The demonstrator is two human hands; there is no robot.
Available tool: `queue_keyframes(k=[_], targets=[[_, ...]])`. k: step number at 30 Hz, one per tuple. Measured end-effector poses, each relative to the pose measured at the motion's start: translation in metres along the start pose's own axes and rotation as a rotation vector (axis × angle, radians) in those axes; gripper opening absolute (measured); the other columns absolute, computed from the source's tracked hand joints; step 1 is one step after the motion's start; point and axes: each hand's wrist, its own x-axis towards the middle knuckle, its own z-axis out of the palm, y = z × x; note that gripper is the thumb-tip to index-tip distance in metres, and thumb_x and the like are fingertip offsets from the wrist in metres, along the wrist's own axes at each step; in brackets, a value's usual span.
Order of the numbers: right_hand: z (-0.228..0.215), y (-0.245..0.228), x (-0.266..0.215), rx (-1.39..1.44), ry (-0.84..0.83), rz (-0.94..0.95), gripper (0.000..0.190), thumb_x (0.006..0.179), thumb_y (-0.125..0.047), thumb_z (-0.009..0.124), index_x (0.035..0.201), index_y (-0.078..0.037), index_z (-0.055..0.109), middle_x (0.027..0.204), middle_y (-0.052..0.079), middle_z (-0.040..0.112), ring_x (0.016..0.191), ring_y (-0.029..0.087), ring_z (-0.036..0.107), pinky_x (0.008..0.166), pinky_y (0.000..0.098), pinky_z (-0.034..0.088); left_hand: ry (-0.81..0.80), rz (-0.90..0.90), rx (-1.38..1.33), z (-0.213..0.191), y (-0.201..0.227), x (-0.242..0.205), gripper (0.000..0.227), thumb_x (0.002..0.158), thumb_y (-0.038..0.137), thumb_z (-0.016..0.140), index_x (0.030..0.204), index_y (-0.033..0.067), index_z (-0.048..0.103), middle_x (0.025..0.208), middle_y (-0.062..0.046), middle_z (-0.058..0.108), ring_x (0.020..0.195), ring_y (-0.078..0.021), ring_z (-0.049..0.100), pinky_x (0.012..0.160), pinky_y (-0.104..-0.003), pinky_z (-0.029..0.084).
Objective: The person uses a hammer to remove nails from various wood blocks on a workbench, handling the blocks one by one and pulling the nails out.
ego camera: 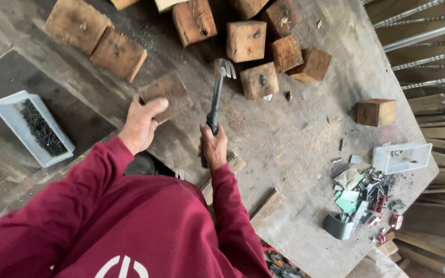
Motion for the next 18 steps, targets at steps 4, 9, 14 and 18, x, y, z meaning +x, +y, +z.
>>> queue_keyframes(k=[4, 9, 14, 18], targets=[[-0.038, 0.039, -0.079, -0.205, 0.057, -0.006, 0.025, 0.095, -0.027, 0.068, 0.102, -0.006, 0.057, 0.064, 0.002, 0.053, 0.048, 0.010, 0.050, 0.042, 0.0292, 0.043, 0.067, 0.457, 0.382, -0.023, -0.039, -0.049, 0.088, 0.082, 0.017, 0.089, 0.143, 0.0059, 0.027, 0.138, -0.011, 0.044, 0.131, -0.0214, 0.051, 0.114, -0.041, 0.049], [-0.077, 0.119, -0.158, -0.283, -0.042, 0.011, 0.030, 0.097, -0.028, 0.068, 0.109, -0.002, 0.061, 0.078, -0.003, 0.059, 0.065, 0.006, 0.050, 0.056, 0.0258, 0.044, 0.253, 0.663, 0.747, -0.060, -0.090, -0.106, 0.097, 0.078, 0.011, 0.093, 0.145, 0.0078, 0.023, 0.139, -0.012, 0.035, 0.131, -0.0232, 0.043, 0.118, -0.042, 0.045], [-0.105, 0.145, -0.174, -0.349, -0.071, 0.121, 0.034, 0.094, -0.033, 0.067, 0.115, -0.008, 0.059, 0.074, -0.002, 0.057, 0.061, 0.006, 0.050, 0.052, 0.0256, 0.044, 0.340, 0.604, 0.736, -0.096, -0.146, -0.137, 0.100, 0.081, 0.014, 0.095, 0.150, 0.0098, 0.022, 0.139, -0.013, 0.038, 0.129, -0.0234, 0.044, 0.115, -0.037, 0.045], [-0.107, 0.131, -0.173, -0.192, -0.114, 0.247, 0.035, 0.097, -0.038, 0.065, 0.102, -0.005, 0.054, 0.064, 0.003, 0.052, 0.046, 0.012, 0.049, 0.043, 0.0284, 0.042, 0.248, 0.668, 0.917, -0.121, -0.172, -0.143, 0.114, 0.069, 0.021, 0.097, 0.150, 0.0060, 0.018, 0.154, -0.021, 0.033, 0.146, -0.0338, 0.039, 0.123, -0.045, 0.036]])
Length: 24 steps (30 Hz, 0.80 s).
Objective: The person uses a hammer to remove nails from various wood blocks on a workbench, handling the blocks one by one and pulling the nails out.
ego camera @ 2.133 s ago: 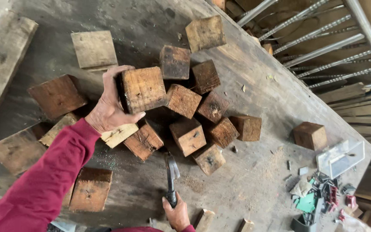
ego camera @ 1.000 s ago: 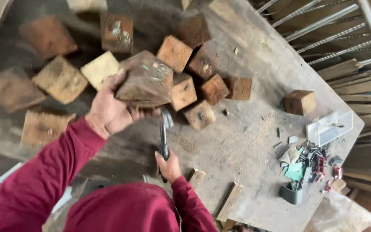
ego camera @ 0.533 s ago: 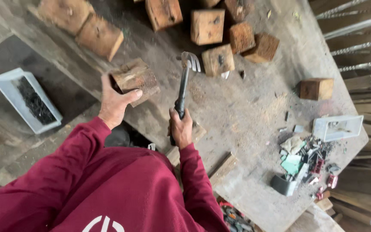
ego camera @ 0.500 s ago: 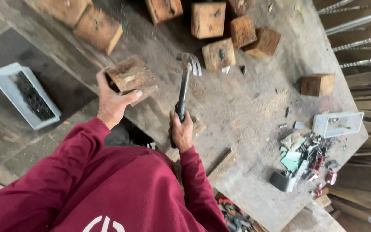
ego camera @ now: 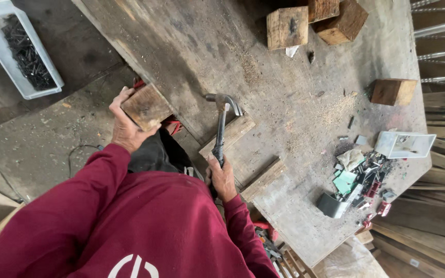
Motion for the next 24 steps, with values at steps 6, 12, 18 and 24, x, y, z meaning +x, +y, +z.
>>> queue_keyframes(k=[6, 12, 18, 24], targets=[[0.016, -0.018, -0.005, -0.025, 0.056, 0.028, 0.034, 0.096, -0.036, 0.065, 0.098, -0.005, 0.053, 0.062, 0.003, 0.052, 0.042, 0.014, 0.051, 0.038, 0.0305, 0.044, 0.017, 0.006, 0.047, 0.009, -0.006, 0.000, 0.110, 0.071, 0.022, 0.097, 0.153, 0.0038, 0.025, 0.153, -0.022, 0.040, 0.147, -0.0360, 0.043, 0.126, -0.048, 0.036], [0.020, -0.022, -0.027, -0.132, 0.142, -0.068, 0.029, 0.094, -0.030, 0.066, 0.104, -0.004, 0.057, 0.059, 0.003, 0.052, 0.039, 0.013, 0.049, 0.037, 0.0295, 0.042, 0.055, 0.113, 0.091, 0.013, 0.018, 0.016, 0.111, 0.062, 0.020, 0.099, 0.149, 0.0027, 0.031, 0.147, -0.022, 0.044, 0.139, -0.0407, 0.044, 0.121, -0.049, 0.037], [0.009, -0.026, -0.059, -0.092, 0.064, -0.258, 0.030, 0.096, -0.026, 0.070, 0.106, -0.001, 0.057, 0.064, 0.002, 0.055, 0.047, 0.011, 0.052, 0.043, 0.0274, 0.043, 0.037, 0.273, -0.008, 0.013, 0.034, 0.025, 0.114, 0.062, 0.025, 0.097, 0.149, 0.0047, 0.026, 0.150, -0.022, 0.042, 0.141, -0.0408, 0.046, 0.125, -0.048, 0.036], [0.009, -0.032, -0.055, -0.514, 0.167, -0.471, 0.028, 0.098, -0.026, 0.073, 0.104, -0.001, 0.061, 0.072, 0.000, 0.056, 0.060, 0.009, 0.052, 0.052, 0.0253, 0.045, -0.186, 0.229, -0.081, 0.057, 0.028, 0.082, 0.117, 0.068, 0.033, 0.098, 0.152, 0.0037, 0.022, 0.152, -0.026, 0.040, 0.144, -0.0453, 0.043, 0.127, -0.054, 0.027]])
